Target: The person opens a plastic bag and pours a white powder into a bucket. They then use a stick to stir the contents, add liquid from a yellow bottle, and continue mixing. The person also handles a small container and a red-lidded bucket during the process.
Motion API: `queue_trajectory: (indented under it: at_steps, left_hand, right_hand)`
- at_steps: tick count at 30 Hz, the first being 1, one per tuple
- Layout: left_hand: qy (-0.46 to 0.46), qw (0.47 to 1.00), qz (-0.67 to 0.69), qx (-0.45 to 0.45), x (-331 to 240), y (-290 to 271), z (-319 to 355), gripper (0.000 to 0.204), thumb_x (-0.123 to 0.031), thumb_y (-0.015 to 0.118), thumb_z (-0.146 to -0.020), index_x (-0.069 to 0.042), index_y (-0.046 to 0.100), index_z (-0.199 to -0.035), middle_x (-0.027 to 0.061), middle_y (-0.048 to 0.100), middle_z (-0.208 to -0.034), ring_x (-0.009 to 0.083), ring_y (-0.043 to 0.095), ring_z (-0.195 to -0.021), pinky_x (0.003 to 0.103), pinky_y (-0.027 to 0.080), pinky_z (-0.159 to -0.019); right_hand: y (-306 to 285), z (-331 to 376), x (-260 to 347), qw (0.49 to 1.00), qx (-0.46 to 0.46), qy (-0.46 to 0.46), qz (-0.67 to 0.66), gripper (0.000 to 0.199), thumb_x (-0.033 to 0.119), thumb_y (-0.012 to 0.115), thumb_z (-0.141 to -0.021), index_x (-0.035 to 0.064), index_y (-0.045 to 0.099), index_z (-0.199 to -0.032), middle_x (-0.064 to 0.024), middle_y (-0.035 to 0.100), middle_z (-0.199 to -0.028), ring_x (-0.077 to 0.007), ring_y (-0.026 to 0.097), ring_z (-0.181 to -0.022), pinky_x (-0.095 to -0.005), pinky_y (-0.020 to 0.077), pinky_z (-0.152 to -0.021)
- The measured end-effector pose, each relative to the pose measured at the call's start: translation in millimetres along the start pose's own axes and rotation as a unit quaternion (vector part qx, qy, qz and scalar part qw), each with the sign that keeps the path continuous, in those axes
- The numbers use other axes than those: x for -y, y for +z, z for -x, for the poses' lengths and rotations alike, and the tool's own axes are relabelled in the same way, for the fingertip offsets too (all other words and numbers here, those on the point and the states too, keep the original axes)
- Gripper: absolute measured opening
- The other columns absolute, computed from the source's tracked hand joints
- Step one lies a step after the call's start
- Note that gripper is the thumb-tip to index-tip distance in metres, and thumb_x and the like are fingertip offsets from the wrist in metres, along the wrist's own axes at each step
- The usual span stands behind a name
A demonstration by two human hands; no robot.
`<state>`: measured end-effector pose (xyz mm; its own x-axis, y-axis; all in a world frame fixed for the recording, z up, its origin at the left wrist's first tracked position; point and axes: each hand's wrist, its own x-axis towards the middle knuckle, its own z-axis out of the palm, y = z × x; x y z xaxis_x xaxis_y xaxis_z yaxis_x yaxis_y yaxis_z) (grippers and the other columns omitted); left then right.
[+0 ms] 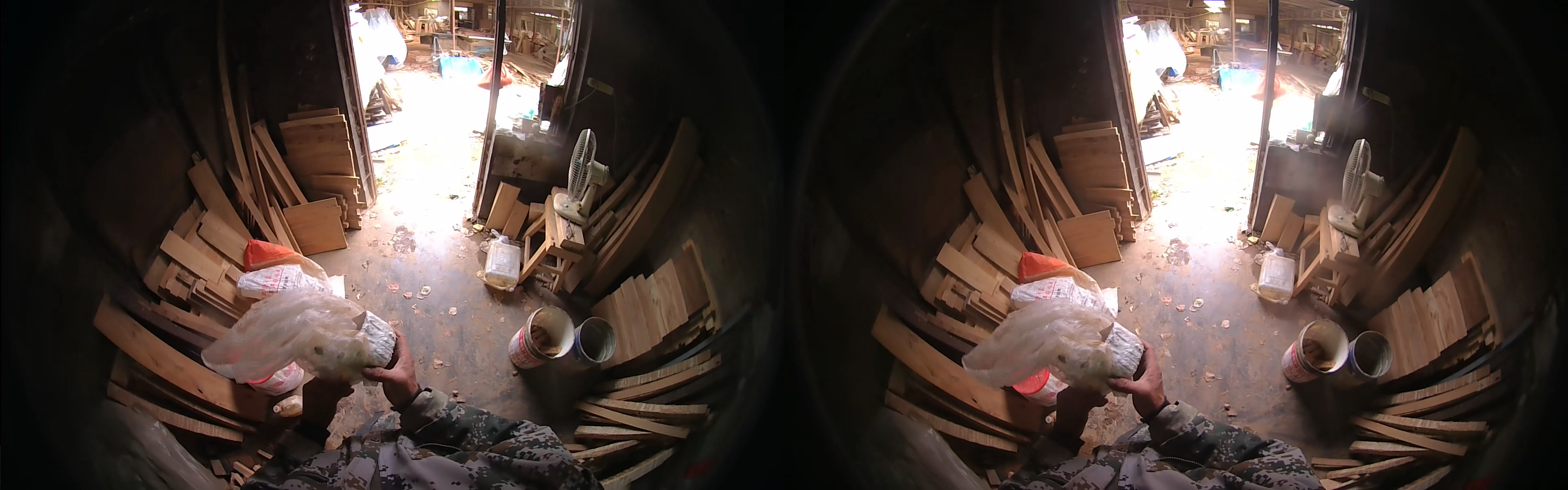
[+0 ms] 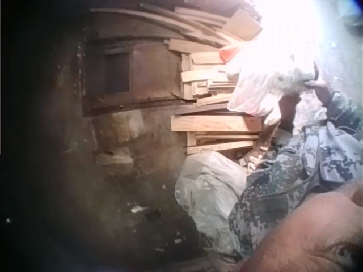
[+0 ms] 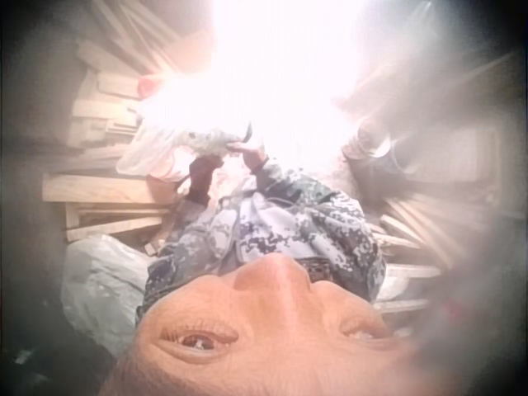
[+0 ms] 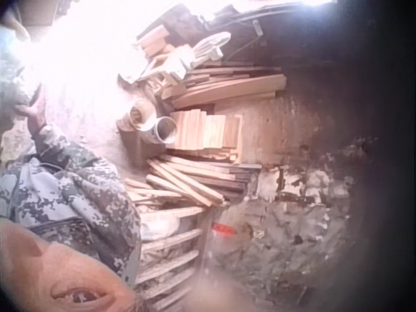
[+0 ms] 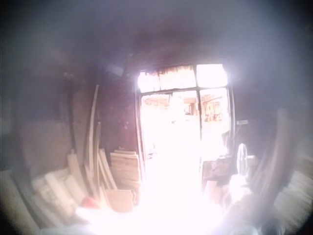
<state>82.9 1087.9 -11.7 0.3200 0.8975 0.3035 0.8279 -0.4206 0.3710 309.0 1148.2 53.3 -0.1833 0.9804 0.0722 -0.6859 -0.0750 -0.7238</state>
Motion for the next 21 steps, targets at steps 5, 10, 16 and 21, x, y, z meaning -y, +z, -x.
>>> queue_trajectory:
  at_steps: [5, 10, 16, 21]
  left_hand:
    - [-0.238, 0.904, 0.343, -0.093, -22.7, -12.8, -8.6, 0.016, -0.015, 0.076, -0.097, -0.003, 0.073, -0.107, 0.015, 0.074, -0.094, 0.0306, 0.075, -0.089, 0.042, 0.059, -0.076]
    - [-0.228, 0.933, 0.231, -0.157, -48.8, -35.5, -25.5, 0.008, -0.007, 0.07, -0.099, 0.001, 0.072, -0.101, 0.0183, 0.071, -0.09, 0.0317, 0.071, -0.083, 0.04, 0.055, -0.074]
    - [-0.085, 0.958, 0.072, -0.263, -43.3, -50.2, -35.1, 0.005, 0.002, 0.067, -0.095, 0.002, 0.066, -0.09, 0.0192, 0.068, -0.087, 0.0379, 0.068, -0.078, 0.045, 0.053, -0.07]
    - [-0.088, 0.962, 0.038, -0.255, -29.0, -53.8, -38.3, 0.009, 0.002, 0.067, -0.089, 0.0, 0.06, -0.084, 0.0188, 0.067, -0.087, 0.0381, 0.067, -0.075, 0.045, 0.054, -0.067]
  right_hand:
    - [3.1, -2.1, -0.8, 1.0, -0.024, -0.007, -0.012, 0.095, 0.004, 0.09, -0.071, 0.0004, 0.04, -0.152, -0.0135, 0.06, -0.141, -0.0272, 0.06, -0.131, -0.0431, 0.0474, -0.116]
    - [5.0, -3.2, -9.5, 0.997, -0.068, -0.019, -0.017, 0.083, 0.004, 0.081, -0.076, -0.0009, 0.045, -0.151, -0.0129, 0.064, -0.136, -0.026, 0.061, -0.13, -0.0426, 0.0491, -0.113]
    - [-8.0, -10.6, -28.6, 0.991, -0.064, 0.009, -0.118, 0.058, 0.002, 0.068, -0.089, -0.0019, 0.052, -0.145, -0.0123, 0.067, -0.132, -0.0234, 0.064, -0.125, -0.0402, 0.05, -0.11]
    - [-24.4, -18.9, -45.0, 0.994, -0.105, -0.019, -0.004, 0.055, 0.006, 0.074, -0.086, -0.0018, 0.053, -0.137, -0.0125, 0.068, -0.131, -0.0256, 0.065, -0.122, -0.0386, 0.0493, -0.109]
